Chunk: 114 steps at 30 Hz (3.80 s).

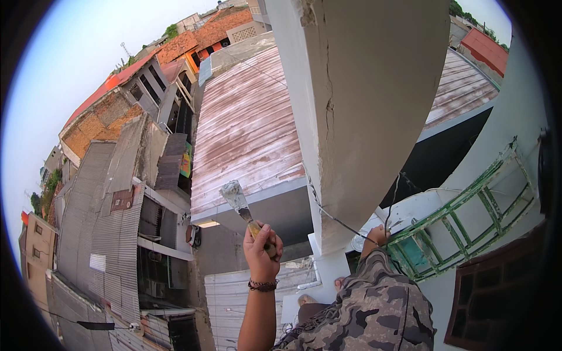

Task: The person uses two putty knives to apply and smooth white plaster onto a vertical concrete beam on a rooftop. They repeatedly transfer material between the tools and spread it along the beam's surface.

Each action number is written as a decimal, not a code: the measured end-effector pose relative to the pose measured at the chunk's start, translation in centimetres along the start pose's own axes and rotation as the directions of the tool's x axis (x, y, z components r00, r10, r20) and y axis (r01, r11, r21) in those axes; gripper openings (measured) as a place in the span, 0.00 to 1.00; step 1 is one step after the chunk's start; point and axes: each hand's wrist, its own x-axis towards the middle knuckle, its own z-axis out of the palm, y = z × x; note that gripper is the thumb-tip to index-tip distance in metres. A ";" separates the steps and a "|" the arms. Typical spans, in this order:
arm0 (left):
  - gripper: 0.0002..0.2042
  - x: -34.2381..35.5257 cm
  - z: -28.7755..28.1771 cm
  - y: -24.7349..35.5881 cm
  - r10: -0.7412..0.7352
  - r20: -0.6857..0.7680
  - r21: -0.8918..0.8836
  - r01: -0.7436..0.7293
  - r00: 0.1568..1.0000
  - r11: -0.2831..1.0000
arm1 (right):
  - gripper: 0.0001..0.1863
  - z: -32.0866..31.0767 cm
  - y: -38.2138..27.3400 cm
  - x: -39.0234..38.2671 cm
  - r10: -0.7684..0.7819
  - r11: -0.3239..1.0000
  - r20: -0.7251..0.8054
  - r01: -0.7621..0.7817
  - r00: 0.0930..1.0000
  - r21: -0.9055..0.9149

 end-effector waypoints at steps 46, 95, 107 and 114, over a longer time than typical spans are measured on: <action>0.14 -15.7 -2.6 8.5 0.123 -0.075 0.268 -0.098 0.990 0.958 | 0.18 -35.3 -29.1 -20.9 -0.362 0.723 0.728 0.318 -0.582 0.614; 0.13 -8.4 -5.6 0.4 -0.164 -0.016 0.228 0.163 0.986 0.960 | 0.24 -40.7 -25.9 -18.6 -0.647 0.684 0.755 0.520 0.110 0.511; 0.11 -4.7 0.8 1.8 -0.111 0.196 0.122 0.088 0.974 0.989 | 0.17 -40.1 -27.8 -17.8 -0.866 0.175 0.489 0.854 -0.103 0.490; 0.11 -3.7 2.6 2.1 -0.092 0.257 0.121 0.063 0.962 0.991 | 0.18 -39.2 -28.8 -18.9 -0.888 -0.025 0.403 0.897 -0.222 0.441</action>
